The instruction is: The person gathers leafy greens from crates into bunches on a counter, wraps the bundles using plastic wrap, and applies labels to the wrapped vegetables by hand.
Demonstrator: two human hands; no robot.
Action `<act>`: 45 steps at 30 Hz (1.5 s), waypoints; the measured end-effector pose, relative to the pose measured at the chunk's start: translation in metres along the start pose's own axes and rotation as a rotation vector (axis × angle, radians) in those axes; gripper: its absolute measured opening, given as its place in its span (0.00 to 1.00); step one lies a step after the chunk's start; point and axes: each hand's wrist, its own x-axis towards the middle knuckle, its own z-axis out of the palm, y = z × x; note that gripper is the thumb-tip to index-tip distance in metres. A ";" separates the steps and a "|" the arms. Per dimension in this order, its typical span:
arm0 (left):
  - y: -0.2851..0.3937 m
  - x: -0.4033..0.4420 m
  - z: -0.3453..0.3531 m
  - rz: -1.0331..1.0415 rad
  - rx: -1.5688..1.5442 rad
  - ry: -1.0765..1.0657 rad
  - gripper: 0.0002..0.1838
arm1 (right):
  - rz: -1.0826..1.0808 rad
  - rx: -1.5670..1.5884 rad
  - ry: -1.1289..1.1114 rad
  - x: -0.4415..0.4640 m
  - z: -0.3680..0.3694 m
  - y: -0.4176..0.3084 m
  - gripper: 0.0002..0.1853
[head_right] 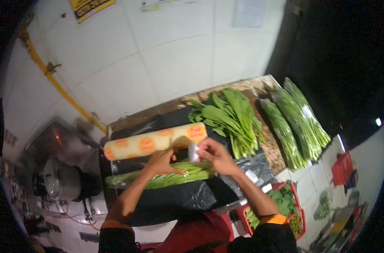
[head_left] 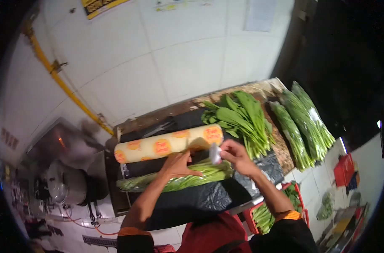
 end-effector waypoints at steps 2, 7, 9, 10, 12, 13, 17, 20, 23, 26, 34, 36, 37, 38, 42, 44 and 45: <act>-0.002 -0.003 0.002 0.201 0.048 0.195 0.52 | 0.153 0.350 -0.062 0.050 0.045 0.035 0.03; -0.047 -0.009 0.022 0.153 -0.446 0.091 0.34 | 0.184 0.285 -0.118 0.098 0.068 0.080 0.04; -0.051 -0.010 0.019 0.152 -0.828 0.055 0.27 | 0.166 0.211 -0.172 0.096 0.071 0.084 0.04; -0.051 -0.011 0.021 0.041 -1.006 0.108 0.20 | 0.155 0.139 -0.211 0.095 0.070 0.085 0.04; -0.043 -0.018 0.014 -0.078 -1.187 0.163 0.14 | 0.158 0.153 -0.246 0.096 0.072 0.082 0.03; -0.039 -0.022 0.011 -0.053 -1.194 0.243 0.12 | 0.152 0.082 -0.236 0.094 0.073 0.081 0.03; -0.043 -0.027 0.018 -0.078 -1.167 0.418 0.10 | 0.110 -0.043 -0.230 0.094 0.077 0.084 0.04; -0.034 -0.029 0.017 -0.122 -1.096 0.514 0.09 | 0.102 -0.044 -0.192 0.093 0.078 0.084 0.04; -0.040 -0.029 0.019 -0.174 -1.119 0.663 0.11 | 0.152 -0.023 -0.166 0.092 0.080 0.082 0.05; -0.032 -0.028 0.020 -0.034 -1.080 0.802 0.11 | 0.244 -0.041 -0.233 0.091 0.078 0.087 0.05; -0.075 0.015 0.069 0.147 -1.089 0.821 0.13 | -0.064 -0.469 -0.110 0.094 0.070 0.120 0.08; -0.075 0.026 0.070 -0.006 -0.799 0.922 0.17 | -0.205 -0.453 -0.141 0.104 0.070 0.120 0.08; -0.062 0.003 0.052 0.024 -0.575 0.944 0.19 | -0.182 -0.429 -0.168 0.106 0.073 0.121 0.08; -0.056 -0.012 0.037 0.062 -0.355 0.930 0.20 | -0.160 -0.417 -0.170 0.110 0.077 0.118 0.09; -0.043 -0.002 0.054 0.148 -0.072 1.219 0.23 | -0.237 -0.500 -0.229 0.106 0.085 0.098 0.09; -0.043 -0.018 0.034 0.215 -0.720 0.790 0.25 | -0.116 -0.387 -0.218 0.104 0.083 0.102 0.12; -0.036 -0.031 0.016 0.183 -0.774 0.624 0.26 | -0.045 -0.250 -0.289 0.104 0.084 0.105 0.15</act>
